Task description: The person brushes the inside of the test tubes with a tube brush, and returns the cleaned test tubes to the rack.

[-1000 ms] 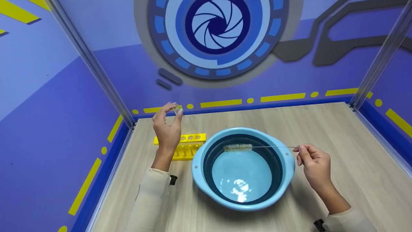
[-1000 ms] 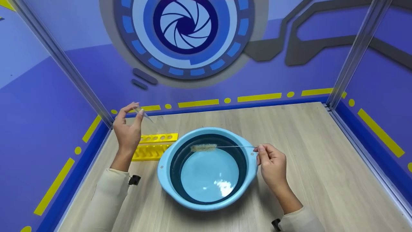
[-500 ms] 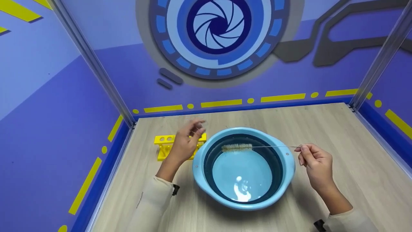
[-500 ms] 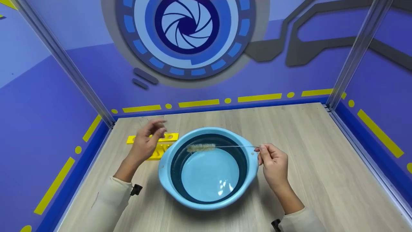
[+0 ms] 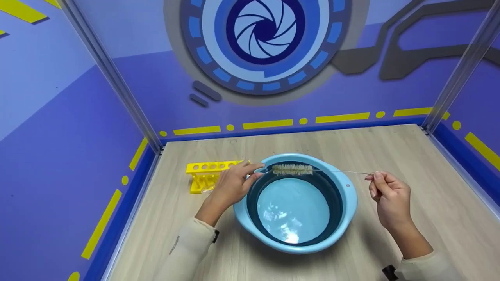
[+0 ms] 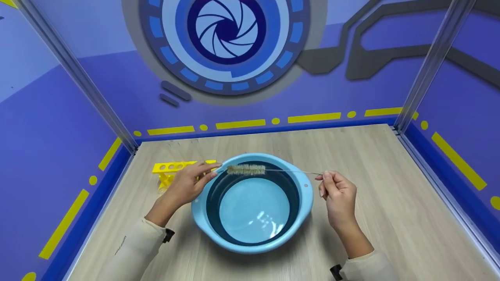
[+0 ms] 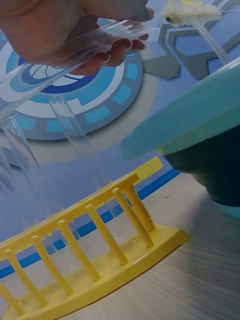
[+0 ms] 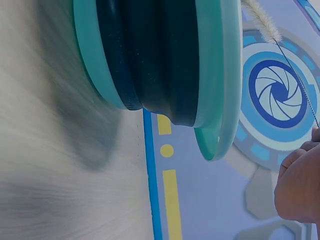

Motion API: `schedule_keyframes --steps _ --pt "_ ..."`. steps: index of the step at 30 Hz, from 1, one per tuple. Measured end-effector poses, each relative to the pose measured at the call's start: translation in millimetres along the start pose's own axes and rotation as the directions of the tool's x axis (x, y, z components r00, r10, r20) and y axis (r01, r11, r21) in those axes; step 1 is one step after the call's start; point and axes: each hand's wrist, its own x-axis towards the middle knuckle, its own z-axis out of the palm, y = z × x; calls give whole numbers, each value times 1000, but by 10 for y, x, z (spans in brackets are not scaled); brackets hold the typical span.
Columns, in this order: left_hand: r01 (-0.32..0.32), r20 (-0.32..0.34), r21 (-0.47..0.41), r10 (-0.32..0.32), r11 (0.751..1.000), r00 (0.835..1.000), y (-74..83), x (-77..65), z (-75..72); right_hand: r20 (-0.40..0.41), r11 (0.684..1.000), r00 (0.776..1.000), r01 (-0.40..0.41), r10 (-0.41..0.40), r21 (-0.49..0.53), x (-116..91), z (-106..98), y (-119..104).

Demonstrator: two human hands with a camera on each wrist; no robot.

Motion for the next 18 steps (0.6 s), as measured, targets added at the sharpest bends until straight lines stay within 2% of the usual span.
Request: schedule_keyframes --steps 10,18 --pt "-10 -5 -59 10 998 1000 57 -37 23 25 1000 1000 -5 5 -8 5 17 -11" --pt "-46 -24 -56 45 997 999 72 -50 40 43 1000 999 -4 3 6 3 10 6"
